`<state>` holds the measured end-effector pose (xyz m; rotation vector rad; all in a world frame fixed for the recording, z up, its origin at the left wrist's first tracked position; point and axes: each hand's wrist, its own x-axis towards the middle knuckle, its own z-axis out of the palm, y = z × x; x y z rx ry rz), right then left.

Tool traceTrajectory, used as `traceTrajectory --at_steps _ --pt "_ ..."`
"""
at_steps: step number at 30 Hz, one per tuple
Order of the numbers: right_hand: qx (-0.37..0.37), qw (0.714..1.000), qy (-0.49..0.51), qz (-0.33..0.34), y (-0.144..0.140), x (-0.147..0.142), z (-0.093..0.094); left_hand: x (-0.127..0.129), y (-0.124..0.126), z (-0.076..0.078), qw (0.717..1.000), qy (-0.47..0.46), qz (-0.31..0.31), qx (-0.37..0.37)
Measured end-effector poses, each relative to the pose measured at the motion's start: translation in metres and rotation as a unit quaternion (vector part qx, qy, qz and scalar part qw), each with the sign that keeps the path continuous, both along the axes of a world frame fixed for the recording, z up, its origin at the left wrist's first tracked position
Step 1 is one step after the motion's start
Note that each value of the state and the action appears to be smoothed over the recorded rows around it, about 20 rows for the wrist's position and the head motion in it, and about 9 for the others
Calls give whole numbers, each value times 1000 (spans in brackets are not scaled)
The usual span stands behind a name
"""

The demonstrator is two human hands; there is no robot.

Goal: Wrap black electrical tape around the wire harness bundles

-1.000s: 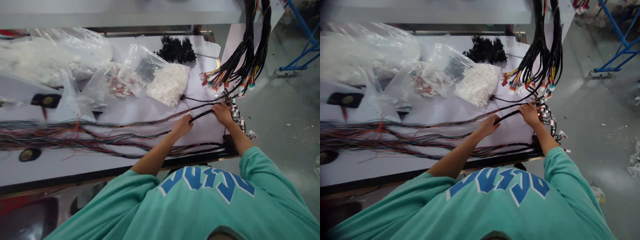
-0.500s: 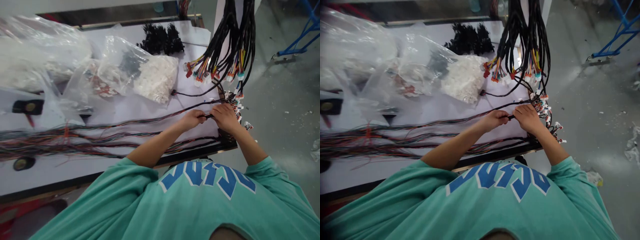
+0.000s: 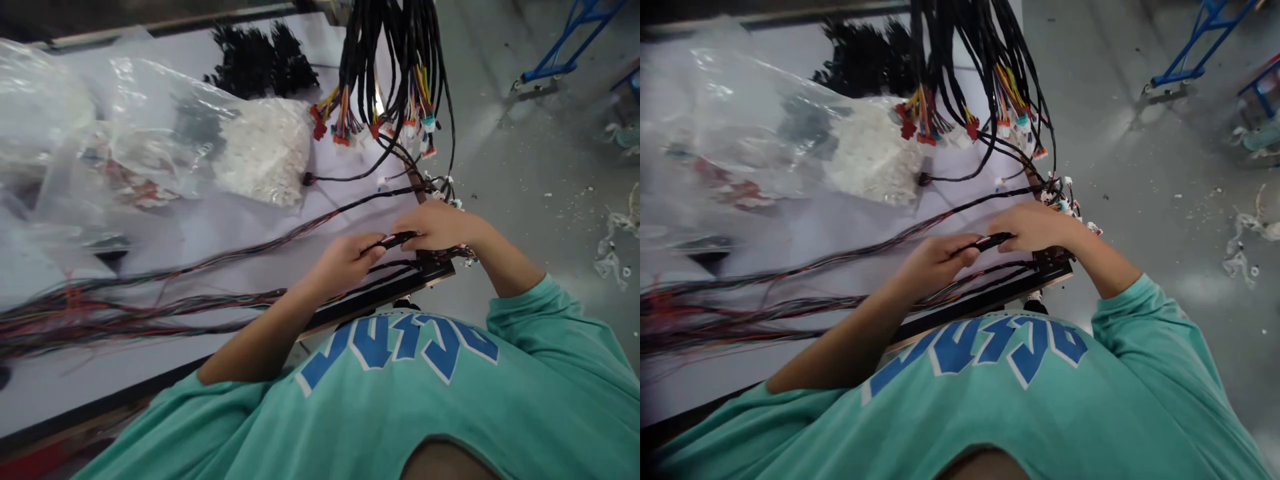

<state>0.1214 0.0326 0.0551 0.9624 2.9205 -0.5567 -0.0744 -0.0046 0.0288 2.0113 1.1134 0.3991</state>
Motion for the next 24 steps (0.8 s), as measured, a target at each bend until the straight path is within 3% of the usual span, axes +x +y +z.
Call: traceTrajectory --at_steps 4,9,13,16,20,24 --pt "-42 998 -47 -9 -12 4 7 3 -3 -9 997 -34 -19 -67" --pt "24 996 -65 -51 -23 20 14 8 -2 -13 991 -71 -75 -83" --pt "23 993 -64 -97 -17 29 -17 15 3 -27 999 -41 3 -19" --pt "61 987 -61 -135 -11 31 -42 15 5 -30 996 -52 72 -32" --pt "219 959 51 -170 -6 22 -52 5 2 -7 981 -132 138 -31" --pt "308 930 95 -179 1 4 -31 -7 -5 27 966 -179 184 37"
